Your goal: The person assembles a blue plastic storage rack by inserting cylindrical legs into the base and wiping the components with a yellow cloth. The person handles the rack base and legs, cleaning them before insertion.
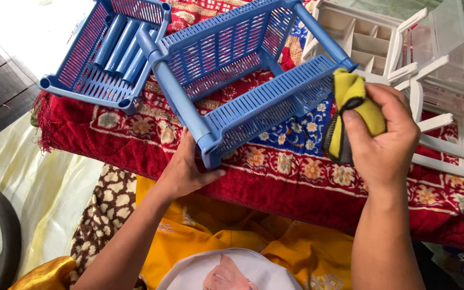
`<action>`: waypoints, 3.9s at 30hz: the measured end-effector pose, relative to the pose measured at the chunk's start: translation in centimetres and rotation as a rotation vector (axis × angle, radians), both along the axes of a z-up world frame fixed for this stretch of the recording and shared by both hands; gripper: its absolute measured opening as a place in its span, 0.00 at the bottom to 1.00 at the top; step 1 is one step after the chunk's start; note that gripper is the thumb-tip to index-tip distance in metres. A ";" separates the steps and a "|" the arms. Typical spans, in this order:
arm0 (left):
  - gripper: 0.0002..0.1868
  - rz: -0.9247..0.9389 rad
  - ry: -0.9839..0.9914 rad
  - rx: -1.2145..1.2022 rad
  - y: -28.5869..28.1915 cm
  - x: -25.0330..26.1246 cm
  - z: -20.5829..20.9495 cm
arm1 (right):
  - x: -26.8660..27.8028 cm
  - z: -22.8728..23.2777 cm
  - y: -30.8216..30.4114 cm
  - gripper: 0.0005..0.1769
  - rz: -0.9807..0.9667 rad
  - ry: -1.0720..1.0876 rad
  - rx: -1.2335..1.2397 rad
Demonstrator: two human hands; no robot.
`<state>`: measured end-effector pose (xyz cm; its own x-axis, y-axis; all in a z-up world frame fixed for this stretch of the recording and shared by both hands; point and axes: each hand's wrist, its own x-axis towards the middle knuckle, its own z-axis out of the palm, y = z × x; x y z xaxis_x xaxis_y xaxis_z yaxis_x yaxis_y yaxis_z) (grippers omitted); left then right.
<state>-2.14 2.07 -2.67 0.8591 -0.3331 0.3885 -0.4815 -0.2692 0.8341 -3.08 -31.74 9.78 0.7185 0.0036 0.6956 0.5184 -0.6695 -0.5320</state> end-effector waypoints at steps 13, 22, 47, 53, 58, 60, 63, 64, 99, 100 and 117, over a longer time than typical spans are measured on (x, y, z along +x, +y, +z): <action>0.45 -0.068 -0.143 0.024 -1.2 -0.8 1.4 | -0.8 1.4 7.2 0.19 0.154 0.178 -0.358; 0.47 -0.105 -0.160 0.017 -1.4 -1.2 1.8 | -0.2 2.6 3.7 0.20 -0.009 0.150 -0.224; 0.27 0.026 0.062 -0.565 3.6 7.4 5.5 | 1.5 -8.2 -5.0 0.39 0.099 0.323 0.082; 0.23 -0.003 0.441 -0.682 5.6 10.6 13.1 | 1.9 -2.3 -0.5 0.37 0.446 0.174 0.475; 0.25 0.024 0.814 -0.751 5.7 12.5 13.7 | 1.5 -0.5 0.9 0.27 0.284 0.200 0.415; 0.25 -0.089 0.879 -0.818 5.3 13.3 12.8 | 1.6 -0.5 1.0 0.23 0.211 0.225 0.418; 0.24 -0.107 0.949 -0.858 4.6 14.8 11.5 | 2.0 -0.5 0.7 0.22 0.163 0.232 0.470; 0.24 -0.086 0.968 -0.863 4.3 15.3 11.3 | 2.2 -0.5 0.6 0.22 0.168 0.230 0.504; 0.18 0.505 -0.148 0.596 15.5 7.1 2.4 | 2.9 -5.9 26.0 0.16 0.611 0.244 -0.111; 0.18 0.506 -0.224 0.629 15.5 7.0 2.2 | 4.0 -6.6 27.3 0.17 0.618 0.325 -0.099; 0.16 0.509 0.054 0.799 15.0 15.3 2.4 | 8.9 -11.8 33.0 0.30 0.411 0.394 -0.162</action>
